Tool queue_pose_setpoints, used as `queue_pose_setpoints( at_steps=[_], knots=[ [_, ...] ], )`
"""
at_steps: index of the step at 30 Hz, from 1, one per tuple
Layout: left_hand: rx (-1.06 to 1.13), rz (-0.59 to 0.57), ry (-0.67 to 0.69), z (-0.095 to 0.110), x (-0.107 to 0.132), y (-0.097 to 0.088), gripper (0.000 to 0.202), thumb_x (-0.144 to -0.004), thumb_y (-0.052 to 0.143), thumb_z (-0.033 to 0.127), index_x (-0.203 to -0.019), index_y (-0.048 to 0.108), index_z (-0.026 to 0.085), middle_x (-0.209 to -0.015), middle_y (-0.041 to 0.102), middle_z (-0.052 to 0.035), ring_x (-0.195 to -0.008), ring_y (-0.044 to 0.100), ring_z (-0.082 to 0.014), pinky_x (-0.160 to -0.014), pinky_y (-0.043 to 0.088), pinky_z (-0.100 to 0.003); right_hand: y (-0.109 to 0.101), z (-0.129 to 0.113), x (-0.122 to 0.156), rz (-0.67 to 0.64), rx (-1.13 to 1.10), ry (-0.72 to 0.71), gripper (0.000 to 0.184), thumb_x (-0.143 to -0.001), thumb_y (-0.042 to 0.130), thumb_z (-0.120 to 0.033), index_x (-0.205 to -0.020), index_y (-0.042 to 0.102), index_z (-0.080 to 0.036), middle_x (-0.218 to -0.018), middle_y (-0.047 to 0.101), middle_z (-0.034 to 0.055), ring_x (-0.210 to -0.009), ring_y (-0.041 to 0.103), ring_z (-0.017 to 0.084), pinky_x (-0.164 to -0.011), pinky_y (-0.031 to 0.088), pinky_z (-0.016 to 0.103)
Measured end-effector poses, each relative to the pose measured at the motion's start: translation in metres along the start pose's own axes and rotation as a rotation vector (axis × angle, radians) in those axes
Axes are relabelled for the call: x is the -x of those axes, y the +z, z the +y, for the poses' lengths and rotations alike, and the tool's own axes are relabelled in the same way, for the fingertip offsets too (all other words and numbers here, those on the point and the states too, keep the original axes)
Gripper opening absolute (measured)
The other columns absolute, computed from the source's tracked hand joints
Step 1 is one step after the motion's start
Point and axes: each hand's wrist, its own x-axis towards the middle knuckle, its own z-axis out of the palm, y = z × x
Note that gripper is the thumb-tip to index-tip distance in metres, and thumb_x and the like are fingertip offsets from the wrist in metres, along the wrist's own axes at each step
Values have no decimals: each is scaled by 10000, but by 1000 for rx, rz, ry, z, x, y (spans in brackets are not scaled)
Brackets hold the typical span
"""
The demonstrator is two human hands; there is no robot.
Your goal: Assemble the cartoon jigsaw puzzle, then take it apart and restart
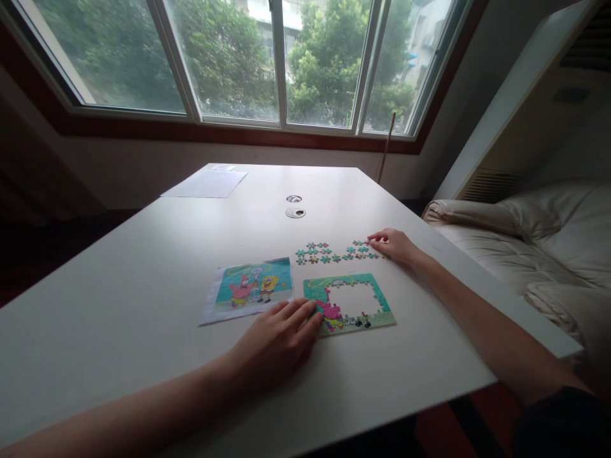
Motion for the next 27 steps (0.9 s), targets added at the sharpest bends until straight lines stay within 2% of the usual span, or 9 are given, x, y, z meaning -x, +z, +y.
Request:
queue_pose_setpoints(
  at_steps=[6,10,13,16,18,21,23,27],
  knots=[
    [32,-22,5,-1,0,1,322,-870,395,196,-1173,470,118,-1184,521,-158,-1088,478,-281,-841,444,-429,0,-3,-1,-24,-34,-3,265,-737,544,-335,-904,686,-187,-786,649,44,-683,556,142,-630,403,242],
    [66,-50,24,-3,0,2,357,-883,385,217,-1231,427,149,-1243,484,-145,-1138,445,-276,-882,416,-431,-4,-9,0,35,-100,69,227,-698,590,-340,-826,668,-170,-761,656,33,-691,567,148,-617,405,244],
    [105,-66,35,-4,-1,1,373,-882,386,223,-1250,411,163,-1260,475,-130,-1146,442,-266,-901,400,-428,-9,-19,3,107,-149,89,215,-695,601,-357,-760,653,-159,-716,651,36,-667,564,147,-613,406,254],
    [134,-73,41,-4,-2,0,384,-881,388,229,-1259,401,163,-1256,485,-115,-1136,449,-258,-905,397,-418,-15,-39,10,103,-285,11,256,-699,605,-395,-759,638,-148,-725,652,41,-632,553,132,-578,403,247],
    [135,-78,41,-4,-2,0,379,-884,379,224,-1256,402,156,-1255,489,-112,-1132,453,-258,-903,397,-419,-17,-57,19,6,-406,-76,284,-707,603,-415,-777,627,-140,-730,653,42,-612,548,118,-547,397,233],
    [129,-90,44,-4,-3,-1,371,-887,370,219,-1248,409,148,-1261,488,-110,-1130,452,-260,-906,394,-420,-18,-87,35,-275,-548,-227,303,-726,603,-409,-856,619,-135,-708,655,34,-609,561,107,-539,398,216],
    [127,-98,44,-4,-3,-1,370,-887,369,217,-1249,410,148,-1266,484,-107,-1131,449,-260,-911,389,-421,-18,-104,45,-402,-605,-302,297,-738,599,-399,-890,615,-145,-743,662,36,-656,581,114,-567,415,214],
    [140,-104,41,-4,-4,0,373,-891,359,215,-1256,406,153,-1267,483,-98,-1130,444,-257,-919,381,-425,-17,-122,56,-446,-595,-365,250,-758,585,-382,-860,635,-160,-777,666,36,-701,585,122,-616,432,221]
  ],
)
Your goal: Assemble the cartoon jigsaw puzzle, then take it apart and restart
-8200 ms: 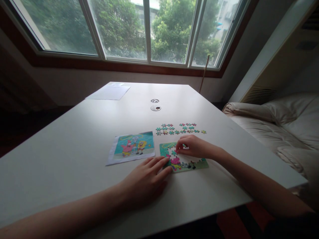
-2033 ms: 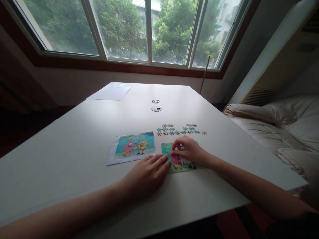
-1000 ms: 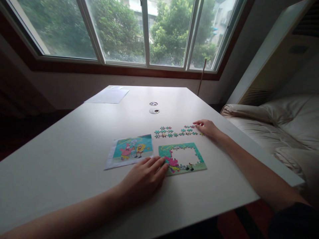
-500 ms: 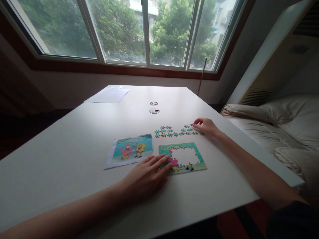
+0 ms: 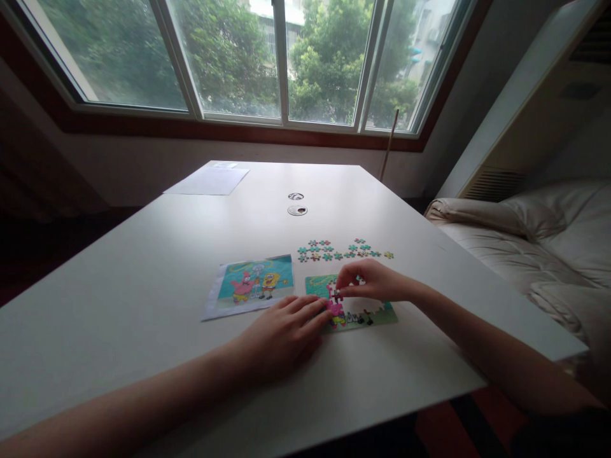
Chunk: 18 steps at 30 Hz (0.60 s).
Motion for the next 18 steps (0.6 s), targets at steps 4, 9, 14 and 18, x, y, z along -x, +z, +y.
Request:
queue_pose_setpoints(
  at_steps=[4,9,14,18],
  knots=[
    [6,-7,6,0,-2,-2,376,-887,360,211,-1255,408,148,-1260,488,-96,-1123,446,-257,-909,388,-417,4,-1,-1,43,70,-4,195,-760,590,-325,-839,648,-157,-722,656,22,-652,566,110,-582,413,208],
    [0,4,8,1,-2,-2,374,-880,368,200,-1247,418,157,-1239,504,-97,-1108,456,-257,-888,396,-425,7,1,-2,53,102,-3,157,-749,595,-279,-830,661,-162,-749,670,21,-669,572,112,-590,414,208],
    [-4,-6,0,1,-2,-1,380,-884,364,205,-1259,408,160,-1256,489,-97,-1119,446,-259,-895,389,-425,10,-2,-2,77,131,11,149,-742,600,-276,-815,664,-164,-742,674,17,-650,572,108,-575,412,203],
    [-7,-8,0,1,-1,-1,378,-884,358,203,-1255,410,157,-1258,486,-98,-1120,444,-260,-899,386,-420,12,-4,-3,92,181,13,128,-735,608,-275,-770,665,-166,-723,672,16,-626,568,105,-565,406,203]
  ],
)
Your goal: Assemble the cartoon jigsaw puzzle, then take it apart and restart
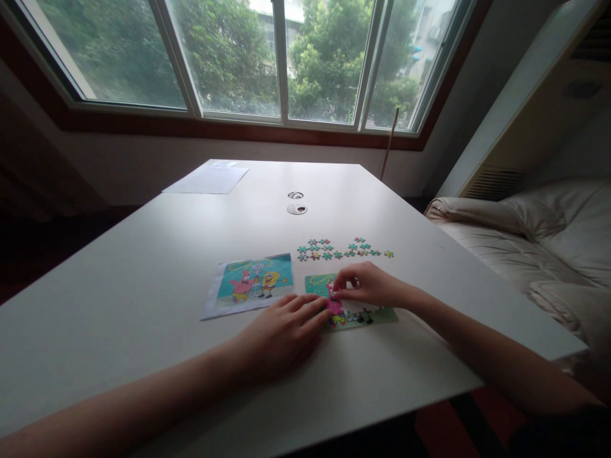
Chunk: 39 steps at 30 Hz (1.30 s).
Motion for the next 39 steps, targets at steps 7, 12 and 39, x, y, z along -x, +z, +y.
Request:
queue_pose_setpoints(
  at_steps=[7,12,39],
  knots=[
    [0,38,8,0,1,1,393,-871,387,198,-1262,407,170,-1241,503,-105,-1119,451,-255,-890,394,-415,4,5,1,-5,2,-40,103,-739,600,-248,-777,661,-174,-699,654,10,-618,565,100,-566,408,196],
    [-1,10,-7,0,1,3,378,-882,370,204,-1256,408,162,-1264,481,-95,-1125,440,-262,-901,382,-430,3,1,1,-3,19,-37,99,-741,604,-250,-759,659,-169,-687,645,11,-609,559,97,-571,408,196],
    [37,22,-2,1,1,0,350,-879,373,204,-1222,417,153,-1218,498,-113,-1103,449,-251,-889,401,-405,-61,120,-33,162,298,321,246,-728,586,-346,-910,690,-217,-779,679,2,-616,570,108,-591,407,205]
  ],
)
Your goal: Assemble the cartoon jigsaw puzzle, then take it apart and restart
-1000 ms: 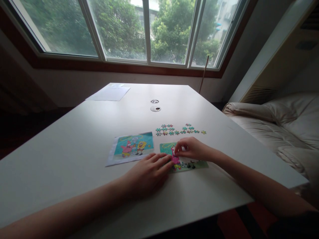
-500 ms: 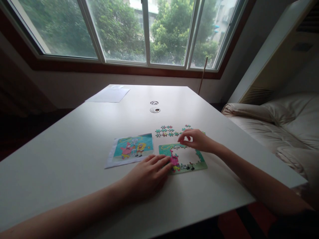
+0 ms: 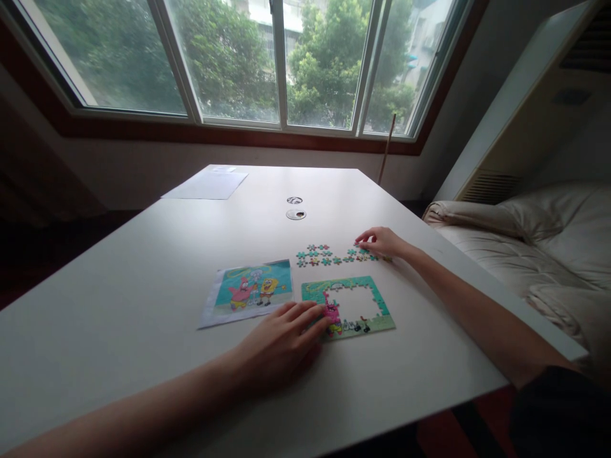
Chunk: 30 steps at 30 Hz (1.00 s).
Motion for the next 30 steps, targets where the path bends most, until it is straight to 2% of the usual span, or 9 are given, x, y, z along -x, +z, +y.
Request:
queue_pose_setpoints(
  at_steps=[6,12,17,20,22,24,27,30],
  knots=[
    [20,-7,7,-3,1,3,426,-873,406,260,-1290,354,191,-1275,455,-112,-1154,409,-266,-919,364,-438,1,2,-7,-43,8,31,204,-711,604,-323,-849,677,-191,-793,661,14,-658,567,115,-590,397,201],
    [10,-37,5,-3,0,3,429,-878,389,253,-1301,342,198,-1276,458,-102,-1166,394,-267,-925,351,-438,1,6,-14,-154,-16,37,144,-717,599,-260,-809,637,-155,-835,638,50,-692,549,126,-606,407,213],
    [17,-34,3,-3,-1,3,422,-872,391,241,-1291,360,191,-1257,476,-106,-1156,407,-266,-921,355,-437,6,4,-10,-132,-89,54,136,-758,545,-242,-845,581,-144,-744,622,40,-563,530,94,-518,405,201],
    [16,-28,4,-3,-1,4,425,-871,388,236,-1293,357,190,-1253,480,-107,-1140,420,-263,-918,354,-437,7,-3,-7,-65,-189,-11,121,-756,536,-231,-832,567,-141,-761,615,36,-612,543,98,-554,423,206],
    [18,-23,7,-3,-1,4,429,-871,389,236,-1297,350,197,-1259,477,-102,-1139,421,-262,-917,354,-434,6,-14,-3,-49,-259,-77,134,-759,533,-239,-834,573,-136,-786,617,39,-686,558,109,-616,439,221],
    [23,-23,7,-3,-1,3,433,-871,391,236,-1300,343,204,-1267,471,-97,-1143,417,-261,-915,356,-430,3,-32,3,-99,-370,-155,170,-775,517,-259,-862,583,-128,-783,622,43,-688,565,109,-628,450,234],
    [41,-25,2,-2,-2,1,430,-872,394,237,-1298,344,204,-1274,465,-92,-1144,417,-260,-911,361,-429,-2,-68,19,-281,-514,-298,181,-784,516,-250,-885,594,-120,-800,633,53,-662,570,102,-609,461,233],
    [53,-24,0,-1,-3,0,417,-878,387,236,-1293,353,201,-1282,460,-88,-1141,419,-262,-912,359,-430,-4,-99,34,-407,-508,-403,203,-789,532,-233,-954,596,-133,-792,637,39,-677,570,96,-605,452,212]
  ],
)
